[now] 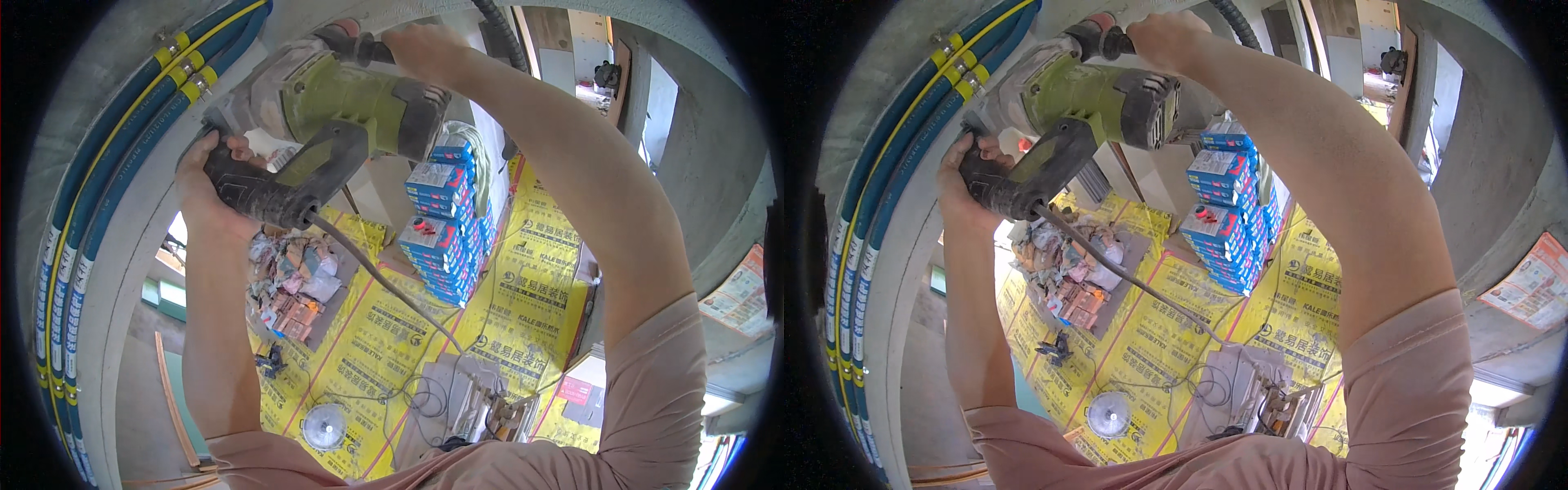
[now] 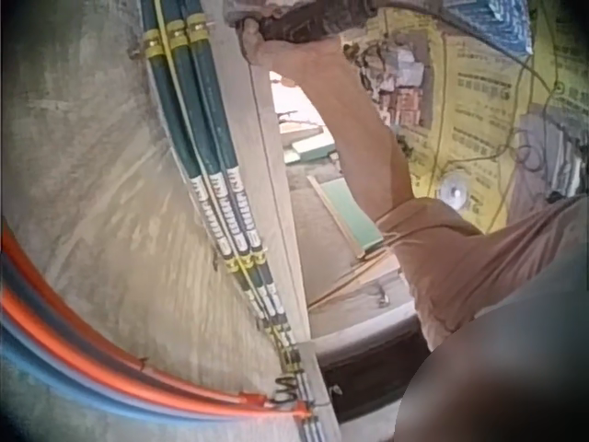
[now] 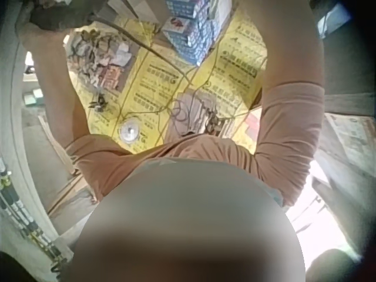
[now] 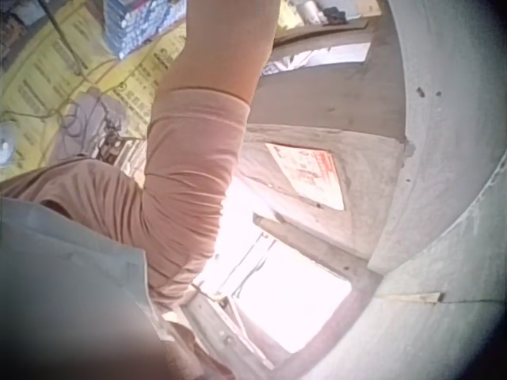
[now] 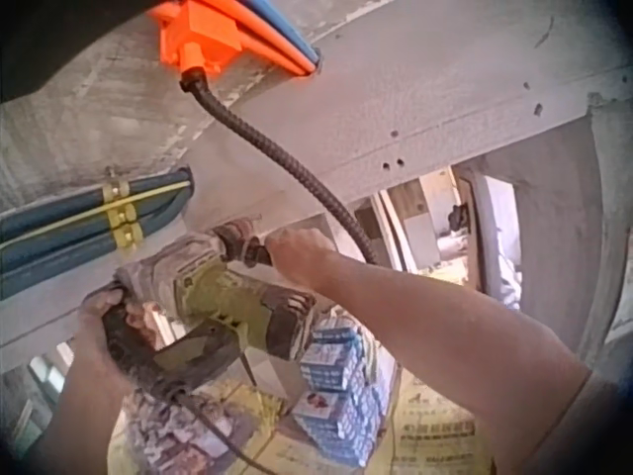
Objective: Using a wall chaser to cut grooves and a rotary hammer to drill holes in a concrete wall for renovation.
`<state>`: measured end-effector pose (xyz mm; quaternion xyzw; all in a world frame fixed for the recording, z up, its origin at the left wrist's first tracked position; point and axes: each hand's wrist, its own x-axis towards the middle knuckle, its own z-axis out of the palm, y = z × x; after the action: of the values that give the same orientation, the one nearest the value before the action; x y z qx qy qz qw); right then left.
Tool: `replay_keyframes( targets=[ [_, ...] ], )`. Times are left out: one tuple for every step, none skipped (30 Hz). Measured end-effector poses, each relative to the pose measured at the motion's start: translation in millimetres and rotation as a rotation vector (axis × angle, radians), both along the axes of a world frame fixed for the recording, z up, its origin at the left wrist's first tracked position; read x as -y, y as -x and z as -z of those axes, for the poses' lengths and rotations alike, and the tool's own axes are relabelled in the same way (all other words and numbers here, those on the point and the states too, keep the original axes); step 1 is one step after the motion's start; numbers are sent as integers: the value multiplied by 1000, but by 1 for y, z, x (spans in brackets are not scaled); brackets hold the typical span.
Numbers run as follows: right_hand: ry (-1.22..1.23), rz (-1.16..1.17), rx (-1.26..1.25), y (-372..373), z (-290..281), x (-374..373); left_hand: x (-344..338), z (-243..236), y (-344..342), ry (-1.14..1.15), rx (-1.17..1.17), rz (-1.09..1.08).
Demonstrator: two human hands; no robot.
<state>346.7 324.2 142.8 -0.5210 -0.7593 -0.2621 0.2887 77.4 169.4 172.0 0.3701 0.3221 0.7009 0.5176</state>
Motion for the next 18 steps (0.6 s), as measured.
replay_keyframes(
  targets=[
    [-6,-3,-3,-3,-2,-1,-1,1,2,12,1,26],
    [-16,-14,-9,0,-5,-1,-1,2,2,13,0,22],
    [-15,-18,-10,2,-4,1,-1,3,0,-9,1,7],
    [-14,-33,-18,4,0,4,0,2,-1,-32,3,-7],
    [-13,-40,-23,1,2,6,0,1,-2,-31,7,-3],
    [-12,-36,-18,-4,2,3,0,-1,-1,-30,-24,28],
    [-21,-39,-21,-8,-1,-2,1,-2,-2,-30,-54,60],
    [-34,-50,-26,-7,-4,-3,2,-1,-4,-33,-50,58],
    [-38,-52,-20,-6,-4,-3,4,3,-11,-49,-44,13],
    [7,-28,-8,-5,-1,-2,4,5,-13,-66,-36,-31],
    [59,-3,5,-4,2,4,6,2,-5,-63,-12,39],
    [63,-2,14,-2,2,9,5,4,-2,-60,-3,39],
    [103,5,-3,1,1,14,5,8,-1,-45,-40,11],
    [127,15,-17,1,-2,12,1,9,-2,-46,-75,-13],
    [115,19,-4,2,-6,11,5,14,-2,-97,-27,3],
    [91,2,-16,3,-11,10,0,9,-2,-109,-13,4],
    [78,-20,-26,5,-10,8,-3,1,-1,-102,-13,-7],
    [75,-23,-11,6,-7,8,-3,-3,1,-96,-14,-18]
  ],
)
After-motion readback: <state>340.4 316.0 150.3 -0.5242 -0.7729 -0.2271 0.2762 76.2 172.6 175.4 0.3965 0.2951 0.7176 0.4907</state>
